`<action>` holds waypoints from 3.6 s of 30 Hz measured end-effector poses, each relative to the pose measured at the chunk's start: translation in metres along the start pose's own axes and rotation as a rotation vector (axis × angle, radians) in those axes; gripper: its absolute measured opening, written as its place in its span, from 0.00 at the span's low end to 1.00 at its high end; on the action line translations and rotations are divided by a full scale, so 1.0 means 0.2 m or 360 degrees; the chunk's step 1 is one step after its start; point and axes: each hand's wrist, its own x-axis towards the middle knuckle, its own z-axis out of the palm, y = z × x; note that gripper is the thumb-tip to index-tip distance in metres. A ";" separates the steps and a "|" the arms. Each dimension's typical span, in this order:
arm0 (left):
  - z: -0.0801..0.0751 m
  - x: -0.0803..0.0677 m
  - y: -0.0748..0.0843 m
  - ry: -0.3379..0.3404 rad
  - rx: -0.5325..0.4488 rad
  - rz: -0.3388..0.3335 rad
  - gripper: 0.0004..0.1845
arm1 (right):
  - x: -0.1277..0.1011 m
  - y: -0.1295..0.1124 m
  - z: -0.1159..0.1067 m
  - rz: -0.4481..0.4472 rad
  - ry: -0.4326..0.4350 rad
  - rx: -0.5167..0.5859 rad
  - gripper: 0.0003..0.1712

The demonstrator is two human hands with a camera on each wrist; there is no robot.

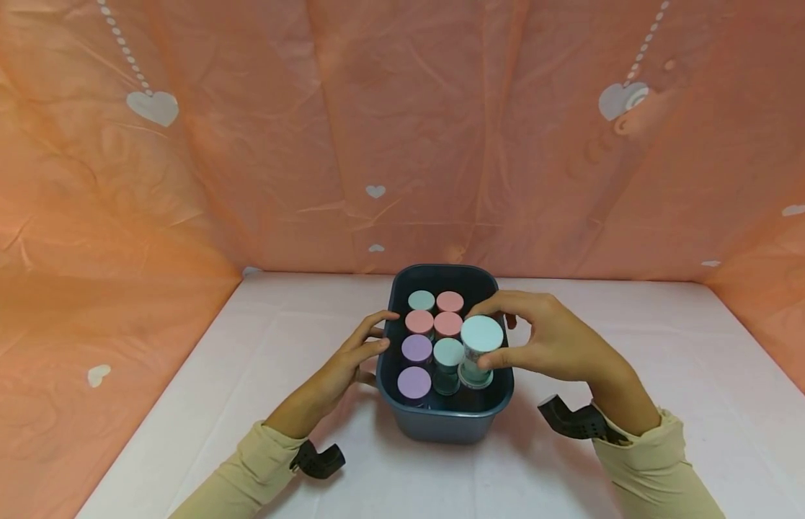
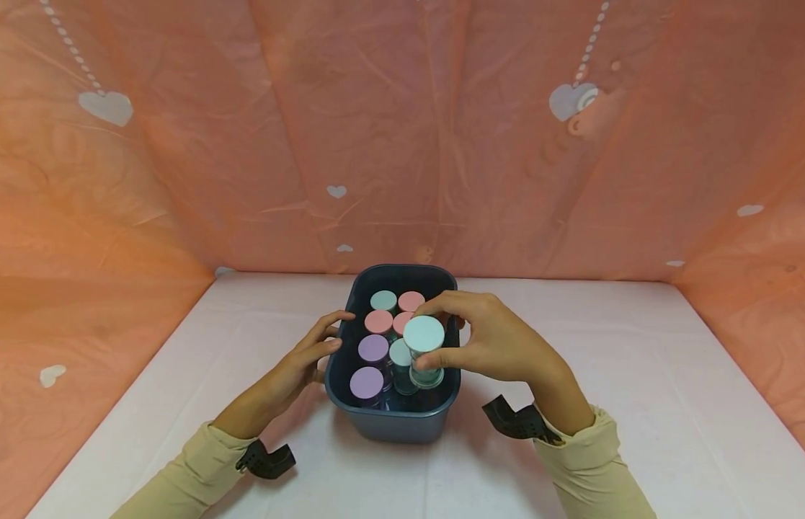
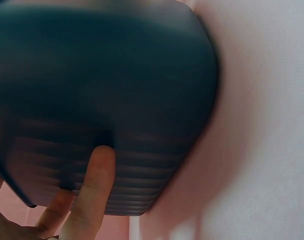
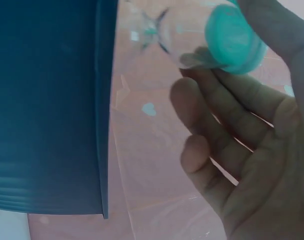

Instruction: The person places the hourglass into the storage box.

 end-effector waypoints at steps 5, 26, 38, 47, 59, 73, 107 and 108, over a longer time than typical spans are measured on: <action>0.00 0.00 0.00 -0.0003 -0.0002 0.0001 0.25 | -0.01 0.00 0.01 0.0084 -0.0176 -0.0014 0.27; 0.03 0.03 -0.01 -0.0005 -0.0016 0.0017 0.26 | 0.01 0.03 0.15 0.0165 -0.0623 -0.0292 0.26; 0.03 0.02 -0.02 -0.0025 -0.0020 0.0046 0.26 | 0.04 0.02 0.17 0.0166 -0.0663 -0.0417 0.25; 0.01 0.01 -0.03 -0.0018 -0.0031 0.0053 0.26 | 0.07 0.01 0.19 0.0101 -0.0674 -0.0394 0.24; 0.01 0.01 -0.03 -0.0024 -0.0038 0.0061 0.26 | 0.07 0.01 0.19 0.0075 -0.0641 -0.0325 0.23; 0.01 0.02 -0.04 -0.0033 -0.0042 0.0054 0.26 | 0.06 0.02 0.17 0.0115 -0.0669 -0.0286 0.24; 0.00 0.02 -0.04 -0.0025 -0.0030 0.0025 0.26 | -0.01 0.10 -0.01 0.0283 -0.0389 -0.0169 0.21; 0.00 0.01 -0.04 -0.0024 -0.0028 0.0021 0.25 | -0.02 0.11 -0.01 0.0304 -0.0374 -0.0183 0.21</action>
